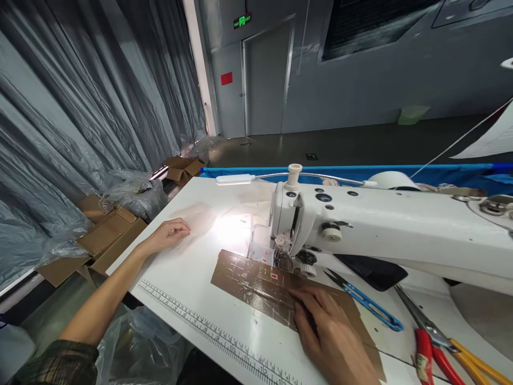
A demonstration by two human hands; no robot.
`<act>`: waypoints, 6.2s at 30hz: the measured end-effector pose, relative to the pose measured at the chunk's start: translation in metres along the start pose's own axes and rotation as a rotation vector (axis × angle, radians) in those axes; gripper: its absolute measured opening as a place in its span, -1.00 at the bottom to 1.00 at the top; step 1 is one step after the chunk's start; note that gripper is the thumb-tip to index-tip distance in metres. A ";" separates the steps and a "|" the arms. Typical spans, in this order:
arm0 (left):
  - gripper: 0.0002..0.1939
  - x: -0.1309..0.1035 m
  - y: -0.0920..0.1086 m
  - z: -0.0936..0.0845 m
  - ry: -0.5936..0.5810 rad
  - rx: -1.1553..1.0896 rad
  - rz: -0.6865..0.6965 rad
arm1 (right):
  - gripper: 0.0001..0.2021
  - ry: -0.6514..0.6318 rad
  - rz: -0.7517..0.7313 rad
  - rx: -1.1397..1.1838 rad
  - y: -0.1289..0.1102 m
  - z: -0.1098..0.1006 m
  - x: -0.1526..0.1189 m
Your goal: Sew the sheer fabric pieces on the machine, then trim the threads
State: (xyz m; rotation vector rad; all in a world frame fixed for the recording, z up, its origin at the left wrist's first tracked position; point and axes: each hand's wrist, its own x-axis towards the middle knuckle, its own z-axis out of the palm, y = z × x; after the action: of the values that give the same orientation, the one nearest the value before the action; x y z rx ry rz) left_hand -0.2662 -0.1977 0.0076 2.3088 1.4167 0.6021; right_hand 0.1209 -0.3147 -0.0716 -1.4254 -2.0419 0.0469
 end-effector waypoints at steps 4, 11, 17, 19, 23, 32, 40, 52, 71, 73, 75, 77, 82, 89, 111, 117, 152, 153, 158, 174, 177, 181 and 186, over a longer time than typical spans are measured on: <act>-0.70 0.000 0.037 0.018 0.059 -0.127 0.054 | -0.73 0.002 0.052 0.020 -0.005 -0.001 0.003; -0.76 -0.019 0.109 0.086 -0.363 -0.132 0.741 | -0.74 0.020 0.068 0.047 -0.013 -0.005 0.002; -0.73 -0.003 0.093 0.076 -0.076 -0.085 0.459 | -0.75 0.096 0.003 0.097 -0.028 -0.008 -0.004; -0.74 0.002 0.083 0.073 -0.033 -0.088 0.317 | -0.72 0.046 -0.109 0.125 -0.039 -0.011 -0.004; -0.82 -0.002 0.082 0.082 -0.101 -0.120 0.286 | -0.74 -0.179 -0.345 0.145 -0.056 -0.013 0.000; -0.65 -0.018 0.109 0.088 -0.256 -0.846 -0.189 | -0.66 -0.089 0.002 0.187 -0.042 -0.023 0.007; -0.54 -0.027 0.134 0.089 -0.285 -1.039 -0.145 | -0.53 -0.384 0.479 0.940 -0.078 -0.023 0.028; -0.66 -0.034 0.113 0.041 -0.193 -0.749 -0.031 | -0.86 -0.291 0.927 1.292 -0.051 -0.033 0.038; -0.61 -0.021 0.093 0.077 -0.091 -0.481 -0.085 | -0.73 -0.273 0.197 0.658 -0.079 -0.044 0.021; -0.48 -0.019 0.098 0.079 -0.073 -0.398 -0.057 | -0.75 -0.286 0.067 0.576 -0.097 -0.053 0.016; -0.45 -0.017 0.104 0.080 -0.102 -0.365 -0.001 | -0.75 -0.359 -0.008 0.538 -0.109 -0.060 0.011; -0.49 -0.017 0.106 0.079 -0.142 -0.398 0.032 | -0.78 -0.414 0.055 0.603 -0.109 -0.064 0.009; -0.57 -0.013 0.105 0.079 -0.237 -0.530 0.090 | -0.61 -0.258 0.580 1.129 -0.077 -0.062 0.010; -0.68 0.028 0.115 0.108 -0.263 -0.549 0.170 | -0.58 -0.125 0.765 1.126 -0.063 -0.048 0.016; -0.87 0.021 0.027 0.003 -0.244 -0.031 -0.031 | -0.55 -0.448 0.272 0.617 -0.055 0.002 0.035; -0.74 0.045 -0.016 -0.019 0.040 0.084 -0.145 | -0.66 -0.442 0.003 0.477 -0.081 0.008 0.048; -0.48 0.011 0.099 0.066 -0.389 -1.140 -0.188 | -0.67 -0.421 0.645 1.488 -0.065 -0.004 0.056; -0.47 0.012 0.096 0.065 -0.376 -1.143 -0.204 | -0.72 -0.391 0.666 1.501 -0.064 -0.002 0.056; -0.47 0.014 0.090 0.064 -0.346 -1.121 -0.248 | -0.73 -0.279 0.706 1.583 -0.057 0.001 0.058; -0.62 0.010 0.093 0.071 -0.063 -0.095 0.036 | -0.77 -0.389 0.542 -0.077 -0.032 -0.026 0.061; -0.65 0.019 0.102 0.075 0.108 0.300 0.330 | -0.70 -0.395 0.488 -0.176 -0.027 -0.017 0.058; -0.77 0.032 0.115 0.080 -0.123 0.261 0.739 | -0.67 -0.366 0.461 -0.116 -0.029 -0.016 0.051; -0.37 0.031 0.125 0.100 -0.439 0.153 0.838 | -0.82 -0.347 0.349 -0.083 -0.039 -0.024 0.045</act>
State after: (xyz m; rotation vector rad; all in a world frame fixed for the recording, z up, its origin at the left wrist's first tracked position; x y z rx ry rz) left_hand -0.1073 -0.2320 -0.0069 2.8807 0.2709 0.1555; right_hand 0.0914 -0.2998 -0.0167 -1.9227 -2.0517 0.3846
